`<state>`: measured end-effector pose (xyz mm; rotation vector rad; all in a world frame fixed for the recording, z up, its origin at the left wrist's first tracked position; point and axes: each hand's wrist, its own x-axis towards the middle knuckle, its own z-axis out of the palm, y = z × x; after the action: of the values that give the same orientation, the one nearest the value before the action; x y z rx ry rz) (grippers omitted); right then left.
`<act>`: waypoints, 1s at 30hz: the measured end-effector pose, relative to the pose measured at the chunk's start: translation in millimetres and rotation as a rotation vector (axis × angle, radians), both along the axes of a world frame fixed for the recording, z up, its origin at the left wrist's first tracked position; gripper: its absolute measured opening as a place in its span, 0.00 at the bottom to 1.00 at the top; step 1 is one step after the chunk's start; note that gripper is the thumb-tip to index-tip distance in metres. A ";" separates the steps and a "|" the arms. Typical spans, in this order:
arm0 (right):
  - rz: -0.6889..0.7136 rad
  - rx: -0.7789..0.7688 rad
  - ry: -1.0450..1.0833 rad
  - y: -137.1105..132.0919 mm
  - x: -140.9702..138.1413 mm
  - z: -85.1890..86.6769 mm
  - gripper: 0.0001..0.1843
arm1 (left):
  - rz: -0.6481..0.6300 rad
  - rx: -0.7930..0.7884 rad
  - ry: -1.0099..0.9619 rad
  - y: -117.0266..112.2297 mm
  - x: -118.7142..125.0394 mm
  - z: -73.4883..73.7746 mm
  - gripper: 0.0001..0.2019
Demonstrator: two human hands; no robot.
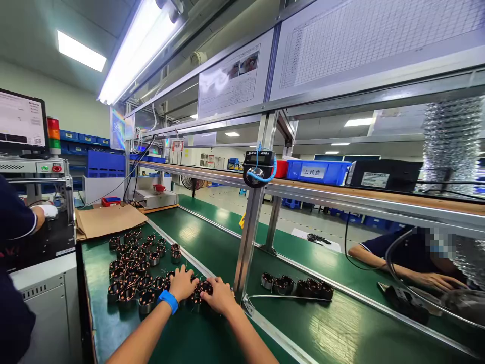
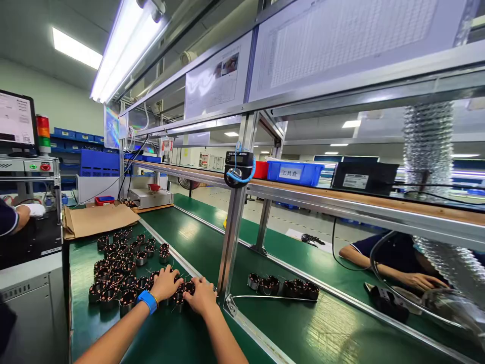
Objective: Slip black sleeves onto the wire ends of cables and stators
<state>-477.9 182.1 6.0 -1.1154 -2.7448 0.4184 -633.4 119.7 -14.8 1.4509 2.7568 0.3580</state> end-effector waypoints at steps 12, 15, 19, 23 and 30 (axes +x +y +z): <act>-0.193 -0.011 0.021 -73.2 111.5 -26.0 0.28 | -0.137 0.069 0.027 -59.4 116.8 -17.2 0.17; -0.219 -0.007 -0.004 -89.5 151.4 -21.9 0.28 | -0.164 0.089 0.050 -74.5 156.8 -21.2 0.17; -0.274 0.075 -0.021 -91.3 226.0 0.0 0.25 | -0.222 0.178 0.085 -92.9 192.3 -23.5 0.19; -0.474 0.166 -0.110 -84.8 317.4 15.0 0.18 | -0.596 0.346 0.097 -110.8 214.6 -20.7 0.14; -0.551 0.123 -0.145 -91.8 371.2 -17.2 0.13 | -1.020 0.361 0.141 -105.9 243.2 -40.9 0.06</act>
<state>-106.7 90.3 -11.3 -1.8387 -2.3795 0.0950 -390.2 13.8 -55.7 2.7502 1.6819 0.7157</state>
